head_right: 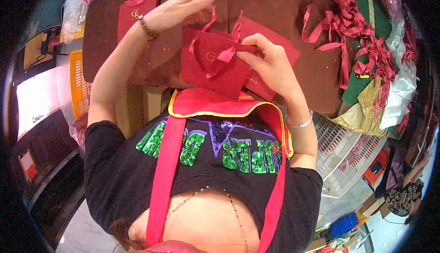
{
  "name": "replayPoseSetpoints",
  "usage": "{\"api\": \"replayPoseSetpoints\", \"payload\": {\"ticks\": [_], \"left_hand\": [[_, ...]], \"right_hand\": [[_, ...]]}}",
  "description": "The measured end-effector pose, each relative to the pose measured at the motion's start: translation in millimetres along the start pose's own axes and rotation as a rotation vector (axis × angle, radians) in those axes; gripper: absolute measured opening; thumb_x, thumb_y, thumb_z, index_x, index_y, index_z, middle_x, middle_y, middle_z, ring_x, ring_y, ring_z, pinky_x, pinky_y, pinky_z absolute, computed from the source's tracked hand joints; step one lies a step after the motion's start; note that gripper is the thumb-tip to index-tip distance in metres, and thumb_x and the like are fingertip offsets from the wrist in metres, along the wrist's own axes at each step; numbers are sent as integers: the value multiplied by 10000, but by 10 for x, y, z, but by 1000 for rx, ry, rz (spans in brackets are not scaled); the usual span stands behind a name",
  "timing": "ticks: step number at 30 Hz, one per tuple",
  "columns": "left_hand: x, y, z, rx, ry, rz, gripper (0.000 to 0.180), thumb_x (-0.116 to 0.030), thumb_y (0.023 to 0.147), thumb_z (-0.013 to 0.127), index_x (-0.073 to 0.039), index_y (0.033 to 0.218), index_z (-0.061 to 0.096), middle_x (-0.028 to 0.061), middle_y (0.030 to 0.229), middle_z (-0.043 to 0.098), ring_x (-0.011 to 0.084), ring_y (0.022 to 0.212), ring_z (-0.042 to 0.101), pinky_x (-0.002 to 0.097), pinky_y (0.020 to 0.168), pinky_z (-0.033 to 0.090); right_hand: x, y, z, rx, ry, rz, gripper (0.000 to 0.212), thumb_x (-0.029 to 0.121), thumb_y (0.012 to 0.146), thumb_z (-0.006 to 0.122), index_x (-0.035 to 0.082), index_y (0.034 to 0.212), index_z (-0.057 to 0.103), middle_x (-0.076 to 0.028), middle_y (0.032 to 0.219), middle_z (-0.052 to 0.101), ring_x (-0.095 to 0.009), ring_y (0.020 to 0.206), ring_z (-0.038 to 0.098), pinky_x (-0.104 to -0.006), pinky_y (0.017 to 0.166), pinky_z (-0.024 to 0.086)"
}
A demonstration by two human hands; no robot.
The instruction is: The person folds a cardboard box and sets it aside, then picks up a red paper bag and threads a pink ribbon through the holes to create a handle.
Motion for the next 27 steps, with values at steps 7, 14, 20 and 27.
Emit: {"api": "replayPoseSetpoints", "payload": {"ticks": [7, 14, 20, 27], "left_hand": [[-45, 285, 567, 458, 185, -15, 293, -295, 920, 508, -44, 1020, 621, -20, 803, 596, 14, 637, 439, 192, 553, 361], [79, 314, 608, 423, 67, -56, 242, -257, 903, 543, -34, 860, 627, -59, 669, 541, 3, 535, 384, 185, 479, 311], [47, 695, 63, 129, -77, -142, 239, -266, 883, 597, -38, 811, 600, -26, 635, 514, 69, 554, 451, 227, 493, 367], [28, 505, -3, 120, -435, -27, 420, -381, 888, 562, -83, 1168, 469, 43, 785, 594, 110, 696, 538, 223, 594, 417]], "right_hand": [[38, -33, 30, 8, -19, -62, 139, 41, 841, 621, 14, 956, 547, 33, 803, 530, -22, 708, 482, -187, 607, 415], [-72, -2, 157, -18, 176, -7, 306, 37, 799, 661, 42, 1025, 454, 15, 820, 547, -22, 706, 496, -185, 591, 420], [-147, -8, 257, 106, -26, -21, 371, -39, 803, 626, 55, 1052, 367, -47, 909, 577, -72, 762, 575, -211, 612, 496], [-124, -63, 222, 55, 490, -107, 459, -119, 777, 604, 87, 1092, 340, -87, 1043, 531, -136, 933, 579, -258, 745, 524]]}}
Point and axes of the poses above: each hand's wrist, its own y-axis towards the middle knuckle, its own z-axis out of the palm, x = y × z, the point moved 7 cm from there along y, towards the middle knuckle
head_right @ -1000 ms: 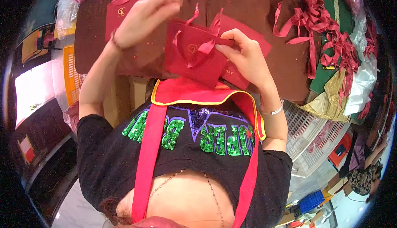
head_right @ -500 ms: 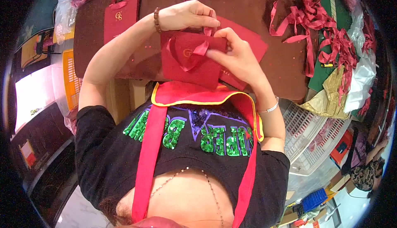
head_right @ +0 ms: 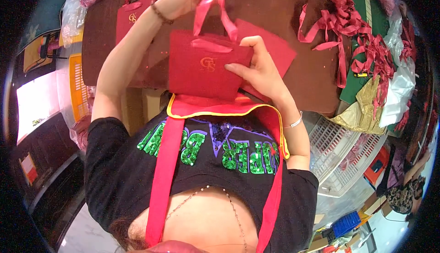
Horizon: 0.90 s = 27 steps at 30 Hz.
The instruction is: The person folds a cardboard box and sets it aside, then picks up a red paper bag and threads a pink ribbon through the holes to create a handle.
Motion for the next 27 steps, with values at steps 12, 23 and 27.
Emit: {"api": "replayPoseSetpoints", "payload": {"ticks": [12, 23, 27], "left_hand": [[626, -838, 833, -186, -813, -385, 338, -175, 943, 453, -20, 1244, 463, 97, 1034, 623, 163, 780, 642, 265, 684, 537], [1038, -819, 336, -105, -732, -310, 306, -255, 922, 508, 0, 1085, 554, 75, 943, 611, 132, 791, 581, 282, 690, 489], [990, -864, 424, -306, -492, -289, 261, -247, 907, 551, -18, 1031, 577, 37, 932, 620, 118, 807, 596, 259, 706, 487]], "right_hand": [[360, 49, -244, -294, -646, -307, 556, 128, 757, 706, 84, 1235, 423, -86, 1297, 449, -210, 1198, 416, -344, 987, 304], [-334, -1136, -1008, -809, -450, 63, 636, 105, 843, 625, -31, 1350, 266, -158, 1351, 368, -222, 1236, 383, -331, 1034, 305], [-246, -953, -619, -766, -183, 64, 771, 56, 806, 629, -48, 1401, 150, -171, 1392, 316, -229, 1252, 369, -326, 1037, 303]]}}
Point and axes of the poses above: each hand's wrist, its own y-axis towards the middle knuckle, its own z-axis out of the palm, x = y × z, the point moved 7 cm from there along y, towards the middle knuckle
